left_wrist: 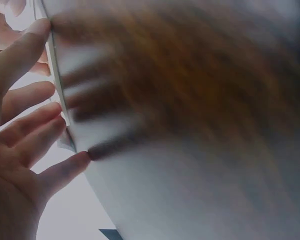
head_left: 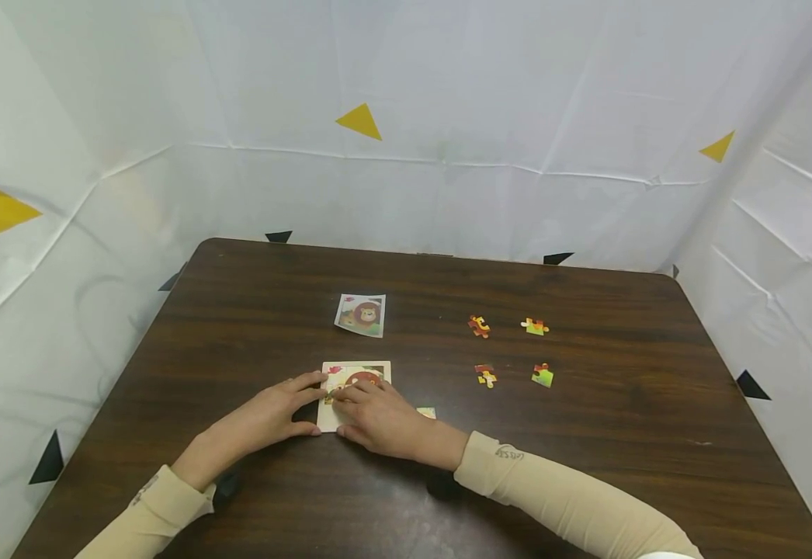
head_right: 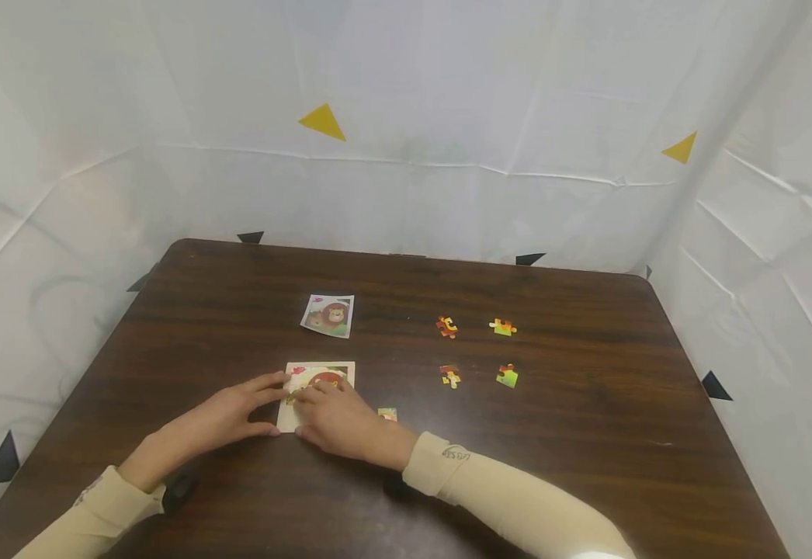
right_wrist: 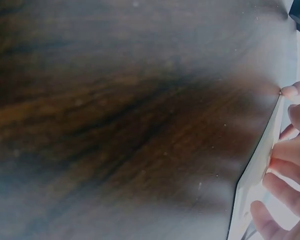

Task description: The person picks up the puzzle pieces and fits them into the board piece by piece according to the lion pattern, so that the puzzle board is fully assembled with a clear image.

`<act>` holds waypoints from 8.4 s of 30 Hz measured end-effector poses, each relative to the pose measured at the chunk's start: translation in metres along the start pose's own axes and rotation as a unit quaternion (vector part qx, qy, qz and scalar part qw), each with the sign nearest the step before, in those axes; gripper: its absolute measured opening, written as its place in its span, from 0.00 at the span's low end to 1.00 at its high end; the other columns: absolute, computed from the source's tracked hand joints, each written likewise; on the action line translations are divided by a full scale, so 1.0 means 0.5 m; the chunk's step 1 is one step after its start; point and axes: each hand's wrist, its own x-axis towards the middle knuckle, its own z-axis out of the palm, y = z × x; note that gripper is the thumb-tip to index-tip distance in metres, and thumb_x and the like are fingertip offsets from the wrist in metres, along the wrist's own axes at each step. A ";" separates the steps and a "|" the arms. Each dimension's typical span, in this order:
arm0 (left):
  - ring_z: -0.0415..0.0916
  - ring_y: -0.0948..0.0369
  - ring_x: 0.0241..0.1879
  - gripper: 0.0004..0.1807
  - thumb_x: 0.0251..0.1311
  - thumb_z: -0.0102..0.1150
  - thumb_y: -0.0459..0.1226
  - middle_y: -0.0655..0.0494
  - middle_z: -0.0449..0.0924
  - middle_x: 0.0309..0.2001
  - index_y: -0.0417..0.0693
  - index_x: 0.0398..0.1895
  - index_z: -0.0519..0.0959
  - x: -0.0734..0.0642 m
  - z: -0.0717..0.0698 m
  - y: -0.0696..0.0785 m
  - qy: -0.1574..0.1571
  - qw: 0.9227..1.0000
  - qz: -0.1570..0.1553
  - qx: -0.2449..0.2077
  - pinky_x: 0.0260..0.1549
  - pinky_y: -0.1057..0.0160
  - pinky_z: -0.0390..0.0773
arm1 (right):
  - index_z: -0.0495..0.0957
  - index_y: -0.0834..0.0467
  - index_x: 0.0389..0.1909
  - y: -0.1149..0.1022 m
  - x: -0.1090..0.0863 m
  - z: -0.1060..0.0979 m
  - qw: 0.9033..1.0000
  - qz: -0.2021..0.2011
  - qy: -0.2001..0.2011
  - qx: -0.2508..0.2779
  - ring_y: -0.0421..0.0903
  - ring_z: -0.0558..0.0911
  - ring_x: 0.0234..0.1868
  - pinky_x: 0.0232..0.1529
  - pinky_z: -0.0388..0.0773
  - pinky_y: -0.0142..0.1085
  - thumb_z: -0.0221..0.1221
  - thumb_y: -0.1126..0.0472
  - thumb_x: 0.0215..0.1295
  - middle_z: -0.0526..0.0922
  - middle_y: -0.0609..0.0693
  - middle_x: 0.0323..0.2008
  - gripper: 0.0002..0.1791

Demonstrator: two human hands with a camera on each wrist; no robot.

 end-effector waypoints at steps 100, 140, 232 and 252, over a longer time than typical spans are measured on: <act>0.62 0.46 0.67 0.30 0.50 0.72 0.41 0.43 0.67 0.66 0.38 0.56 0.78 0.014 0.011 -0.005 0.025 0.993 -0.074 -0.083 0.55 0.47 0.73 | 0.75 0.54 0.60 0.122 -0.211 -0.087 0.967 0.119 0.125 0.185 0.49 0.71 0.62 0.59 0.68 0.57 0.58 0.60 0.68 0.74 0.51 0.61 0.19; 0.77 0.56 0.51 0.20 0.53 0.70 0.41 0.49 0.72 0.57 0.40 0.48 0.83 0.012 0.014 -0.018 0.055 0.997 0.020 -0.057 0.45 0.60 0.80 | 0.76 0.64 0.57 0.294 -0.434 -0.123 0.908 0.306 0.217 0.188 0.59 0.74 0.58 0.49 0.74 0.56 0.55 0.64 0.70 0.75 0.59 0.59 0.17; 0.77 0.57 0.48 0.20 0.53 0.71 0.41 0.49 0.71 0.57 0.42 0.47 0.82 0.016 0.012 -0.015 0.038 0.998 0.013 -0.044 0.44 0.59 0.80 | 0.73 0.67 0.59 0.381 -0.187 -0.050 0.970 0.222 0.042 0.093 0.61 0.76 0.52 0.53 0.73 0.54 0.64 0.65 0.62 0.77 0.63 0.57 0.25; 0.77 0.57 0.48 0.19 0.53 0.71 0.42 0.50 0.72 0.56 0.42 0.46 0.82 0.018 0.013 -0.009 0.032 0.999 -0.001 -0.042 0.45 0.59 0.80 | 0.79 0.66 0.50 0.372 -0.212 -0.037 0.971 0.202 0.071 0.105 0.58 0.79 0.48 0.48 0.77 0.51 0.65 0.67 0.59 0.81 0.60 0.48 0.18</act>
